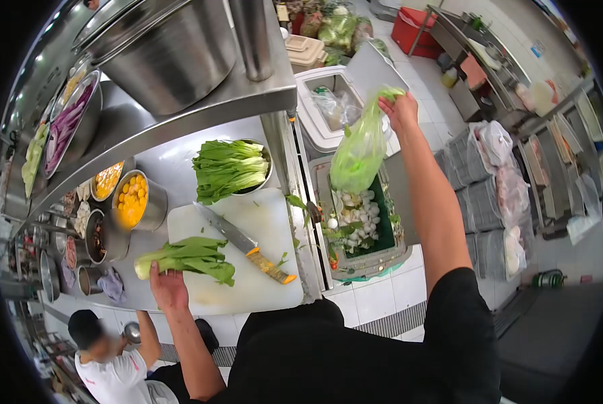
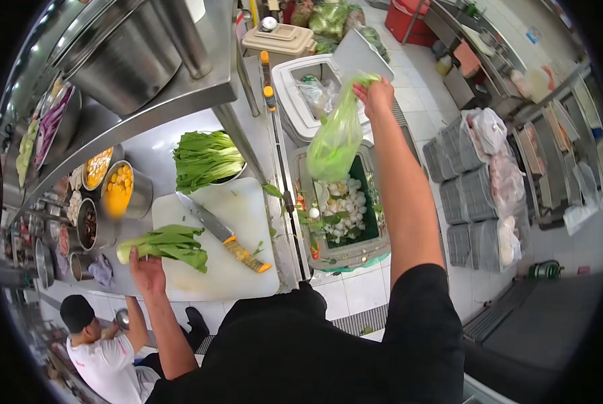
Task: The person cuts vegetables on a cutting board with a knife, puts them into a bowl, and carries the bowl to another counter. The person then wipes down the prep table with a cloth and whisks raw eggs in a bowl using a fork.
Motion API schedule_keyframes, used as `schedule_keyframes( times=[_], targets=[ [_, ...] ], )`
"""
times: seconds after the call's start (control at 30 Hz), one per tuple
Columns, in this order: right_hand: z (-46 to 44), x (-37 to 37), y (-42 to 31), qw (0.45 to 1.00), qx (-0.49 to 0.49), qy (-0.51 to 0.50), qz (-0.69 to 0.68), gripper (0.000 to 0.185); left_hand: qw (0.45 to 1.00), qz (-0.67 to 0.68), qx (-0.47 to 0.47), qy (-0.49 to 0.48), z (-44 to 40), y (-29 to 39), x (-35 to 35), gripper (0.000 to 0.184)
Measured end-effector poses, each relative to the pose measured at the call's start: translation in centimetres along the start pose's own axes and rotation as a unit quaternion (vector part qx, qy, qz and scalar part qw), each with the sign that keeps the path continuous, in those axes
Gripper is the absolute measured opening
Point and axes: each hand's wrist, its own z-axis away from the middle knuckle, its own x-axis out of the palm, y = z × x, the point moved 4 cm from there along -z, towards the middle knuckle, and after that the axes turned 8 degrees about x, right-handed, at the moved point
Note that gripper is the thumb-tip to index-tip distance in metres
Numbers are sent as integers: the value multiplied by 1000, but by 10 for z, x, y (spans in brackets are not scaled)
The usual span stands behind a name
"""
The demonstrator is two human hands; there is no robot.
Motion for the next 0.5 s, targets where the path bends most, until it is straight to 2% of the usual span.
schedule_keyframes(
  times=[0.1, 0.17, 0.2, 0.23, 0.3, 0.33, 0.37, 0.4, 0.43, 0.47, 0.5],
  targets=[
    [-55, 36, -13, 998, -28, -55, 13, 34, 997, -45, 54, 6, 22, 7, -12, 53],
    [-58, 45, -27, 995, -39, -92, 12, 40, 996, -60, 67, 4, 29, 7, -21, 52],
    [-44, 45, -36, 982, -22, -26, 187, 45, 996, -55, 70, -3, 34, 9, -20, 52],
    [-36, 46, -34, 933, -5, 34, 357, 51, 996, -53, 77, -6, 40, 14, -22, 52],
    [-75, 20, -26, 857, -184, 92, 472, 62, 996, -11, 80, 25, 37, 13, -34, 51],
    [-11, 26, -30, 956, -177, -1, 234, 59, 995, -11, 91, 42, 38, 12, -32, 52],
    [43, 28, -31, 963, -211, -36, 162, 48, 992, -10, 108, 60, 36, 10, -35, 53],
    [109, 32, -26, 959, -231, -67, 152, 31, 991, 14, 111, 78, 34, 8, -38, 52],
    [169, 33, -11, 947, -231, -111, 195, 26, 990, 39, 120, 65, 32, 7, -44, 49],
    [227, 33, 19, 946, -172, -173, 215, 23, 988, 88, 109, 70, 32, 6, -41, 47],
    [273, 32, 69, 949, -110, -188, 228, 22, 988, 103, 103, 51, 23, 2, -57, 45]
  ],
)
